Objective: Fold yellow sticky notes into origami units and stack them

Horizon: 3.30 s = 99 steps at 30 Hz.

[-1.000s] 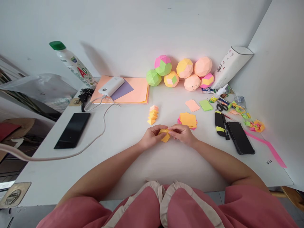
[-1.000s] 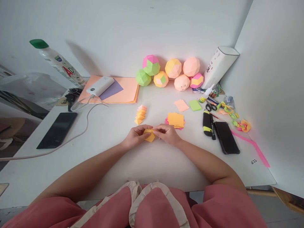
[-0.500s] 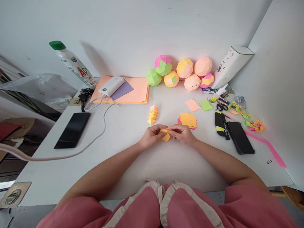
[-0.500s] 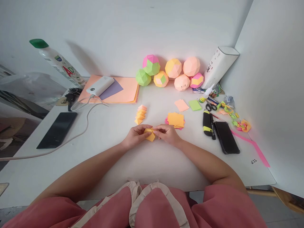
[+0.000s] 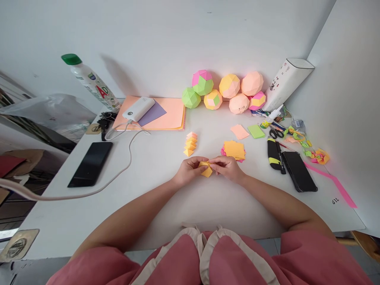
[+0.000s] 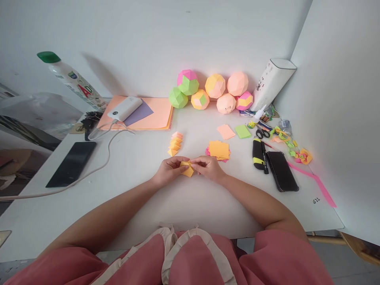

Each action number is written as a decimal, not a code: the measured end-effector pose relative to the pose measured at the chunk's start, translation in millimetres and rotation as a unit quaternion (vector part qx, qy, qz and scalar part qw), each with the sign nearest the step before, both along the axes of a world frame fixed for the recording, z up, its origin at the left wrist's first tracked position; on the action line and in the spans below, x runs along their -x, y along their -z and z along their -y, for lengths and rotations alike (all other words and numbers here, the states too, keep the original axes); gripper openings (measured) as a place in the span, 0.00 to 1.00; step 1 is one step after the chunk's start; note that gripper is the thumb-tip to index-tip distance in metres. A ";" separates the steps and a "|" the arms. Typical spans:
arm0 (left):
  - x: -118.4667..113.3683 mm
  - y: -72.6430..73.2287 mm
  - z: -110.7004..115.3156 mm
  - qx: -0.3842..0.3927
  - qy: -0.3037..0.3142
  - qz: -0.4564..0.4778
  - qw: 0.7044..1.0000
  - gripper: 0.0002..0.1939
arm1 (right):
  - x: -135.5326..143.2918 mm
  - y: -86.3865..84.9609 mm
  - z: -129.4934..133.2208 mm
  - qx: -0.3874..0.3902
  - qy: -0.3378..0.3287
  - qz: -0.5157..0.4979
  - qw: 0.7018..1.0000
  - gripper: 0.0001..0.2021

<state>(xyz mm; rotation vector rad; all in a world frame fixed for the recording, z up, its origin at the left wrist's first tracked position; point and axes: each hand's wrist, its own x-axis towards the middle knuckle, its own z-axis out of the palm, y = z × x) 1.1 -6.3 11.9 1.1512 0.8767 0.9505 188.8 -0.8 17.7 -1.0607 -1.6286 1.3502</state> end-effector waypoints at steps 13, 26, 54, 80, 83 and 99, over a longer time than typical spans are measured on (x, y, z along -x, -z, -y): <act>0.3 3.2 0.0 0.013 -0.008 0.007 1.000 0.16 | 1.9 -0.3 1.8 -0.009 0.002 0.011 1.000 0.11; -1.8 5.9 1.3 -0.010 -0.022 -0.028 0.999 0.18 | 3.2 0.5 3.1 -0.077 -0.004 0.047 0.996 0.11; -1.9 1.3 5.0 -0.213 -0.070 -0.154 0.962 0.09 | 4.1 4.3 1.8 -0.215 -0.003 0.093 0.972 0.08; -3.2 1.9 8.6 -0.256 -0.102 -0.207 0.939 0.09 | 4.2 0.9 1.6 -0.231 -0.022 0.129 0.964 0.10; -2.8 1.3 8.2 -0.253 -0.098 -0.202 0.941 0.09 | 4.3 0.0 1.6 -0.226 -0.022 0.130 0.965 0.10; -0.8 1.2 3.6 -0.191 -0.071 -0.161 0.966 0.09 | 4.8 -1.8 1.7 -0.206 -0.018 0.127 0.970 0.07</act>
